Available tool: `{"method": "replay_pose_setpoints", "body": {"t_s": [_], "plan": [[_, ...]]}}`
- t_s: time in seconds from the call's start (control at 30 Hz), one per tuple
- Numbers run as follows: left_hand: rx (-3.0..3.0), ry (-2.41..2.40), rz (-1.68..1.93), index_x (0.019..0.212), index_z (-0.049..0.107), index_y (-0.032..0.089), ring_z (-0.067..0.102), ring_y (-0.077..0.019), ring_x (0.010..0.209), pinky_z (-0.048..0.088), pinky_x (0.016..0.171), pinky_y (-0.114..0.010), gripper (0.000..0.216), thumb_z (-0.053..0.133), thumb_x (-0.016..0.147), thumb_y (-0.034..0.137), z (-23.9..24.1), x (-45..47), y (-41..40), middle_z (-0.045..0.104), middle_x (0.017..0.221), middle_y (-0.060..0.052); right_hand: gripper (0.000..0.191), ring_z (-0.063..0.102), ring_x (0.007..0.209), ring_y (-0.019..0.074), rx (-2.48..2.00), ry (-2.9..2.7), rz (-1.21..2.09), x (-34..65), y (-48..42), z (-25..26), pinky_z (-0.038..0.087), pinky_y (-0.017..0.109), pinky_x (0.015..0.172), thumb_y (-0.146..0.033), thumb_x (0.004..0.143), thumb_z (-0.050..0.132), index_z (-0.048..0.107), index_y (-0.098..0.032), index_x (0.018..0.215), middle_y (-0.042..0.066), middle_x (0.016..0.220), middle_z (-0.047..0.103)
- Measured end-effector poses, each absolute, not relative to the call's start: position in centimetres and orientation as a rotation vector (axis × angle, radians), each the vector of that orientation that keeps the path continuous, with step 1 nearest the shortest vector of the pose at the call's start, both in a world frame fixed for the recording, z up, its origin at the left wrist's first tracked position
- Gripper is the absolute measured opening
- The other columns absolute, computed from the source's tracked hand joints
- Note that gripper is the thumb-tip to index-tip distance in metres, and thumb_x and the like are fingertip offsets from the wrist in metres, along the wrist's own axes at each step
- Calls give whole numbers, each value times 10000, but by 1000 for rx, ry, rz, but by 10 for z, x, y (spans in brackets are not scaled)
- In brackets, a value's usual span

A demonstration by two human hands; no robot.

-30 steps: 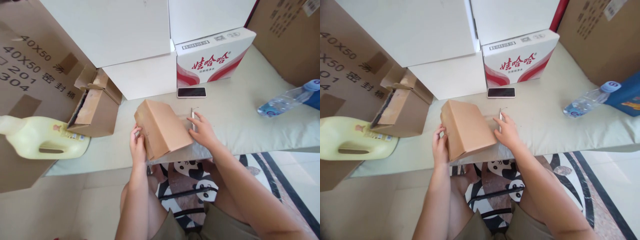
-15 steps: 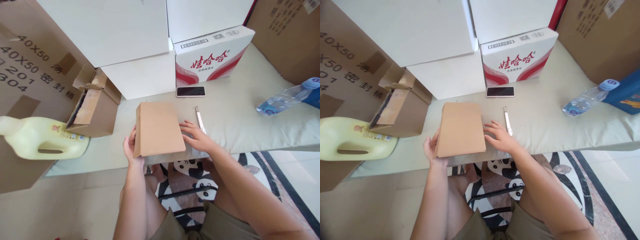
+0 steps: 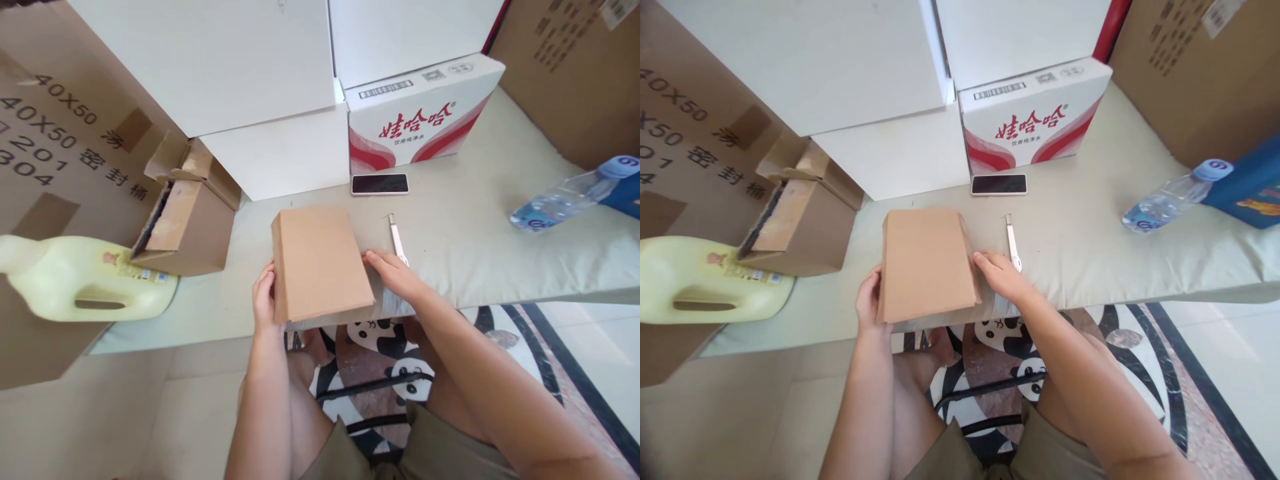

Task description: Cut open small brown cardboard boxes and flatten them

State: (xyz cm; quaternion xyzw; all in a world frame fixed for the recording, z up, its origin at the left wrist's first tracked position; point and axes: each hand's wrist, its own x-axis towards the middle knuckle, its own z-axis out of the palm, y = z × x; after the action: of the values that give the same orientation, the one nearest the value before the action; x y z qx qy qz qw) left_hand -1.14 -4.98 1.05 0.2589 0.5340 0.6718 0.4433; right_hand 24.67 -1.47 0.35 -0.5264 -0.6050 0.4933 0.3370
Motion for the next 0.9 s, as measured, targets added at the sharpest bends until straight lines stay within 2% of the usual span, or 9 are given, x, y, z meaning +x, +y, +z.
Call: {"method": "replay_pose_setpoints", "body": {"t_s": [0.13,0.2,0.33,0.43,0.53,0.67,0.77,0.9], "plan": [[530,1349,1806,733,711,203,647,-192,807,478,707,-280,262,703,603,430,13,-10,-49,718,849,-28,290,606,1151,277,-1276,-1232,1208,254,-11,3,402,450,1073,-419,836,472,690,-228,820,71,1111,710],[471,1336,1874,698,681,202,627,-172,715,471,663,-271,244,686,593,422,16,-9,-48,685,743,-10,264,587,1197,266,-1144,-1194,1204,257,-12,3,405,434,1083,-357,798,478,696,-241,891,49,1180,691],[493,1257,1850,652,645,200,605,-145,623,477,608,-253,226,700,565,402,24,-5,-50,640,649,7,430,538,1296,265,-990,-1250,1317,257,-22,5,436,428,1082,-385,813,568,641,-304,1228,19,1330,644],[467,1241,1811,666,652,204,653,-164,694,510,647,-258,199,697,552,360,29,1,-52,685,717,-5,510,477,1370,270,-941,-1331,1334,253,-27,3,394,429,1139,-488,832,626,599,-331,1317,8,1421,588],[349,1257,1740,650,647,200,681,-210,765,542,705,-305,206,692,535,364,31,5,-55,715,769,-30,490,487,1366,261,-915,-1337,1348,252,-27,-1,379,431,1158,-563,887,554,601,-346,1323,-2,1434,581],[261,1289,1668,648,646,200,672,-228,716,542,686,-340,221,705,492,345,34,7,-58,706,727,-31,526,506,1348,268,-936,-1369,1328,254,-26,-1,400,437,1140,-620,893,517,607,-333,1324,12,1398,612],[294,1264,1699,655,643,199,672,-221,735,530,687,-321,227,713,470,311,35,6,-57,700,730,-25,539,533,1313,282,-960,-1405,1296,254,-27,1,433,447,1104,-655,884,504,637,-319,1284,28,1337,651],[195,1367,1661,647,633,176,619,-182,624,478,598,-294,247,720,471,326,32,1,-54,664,673,-21,469,607,1193,293,-989,-1423,1275,253,-27,0,502,454,1003,-631,883,520,703,-289,1147,37,1191,714]]}}
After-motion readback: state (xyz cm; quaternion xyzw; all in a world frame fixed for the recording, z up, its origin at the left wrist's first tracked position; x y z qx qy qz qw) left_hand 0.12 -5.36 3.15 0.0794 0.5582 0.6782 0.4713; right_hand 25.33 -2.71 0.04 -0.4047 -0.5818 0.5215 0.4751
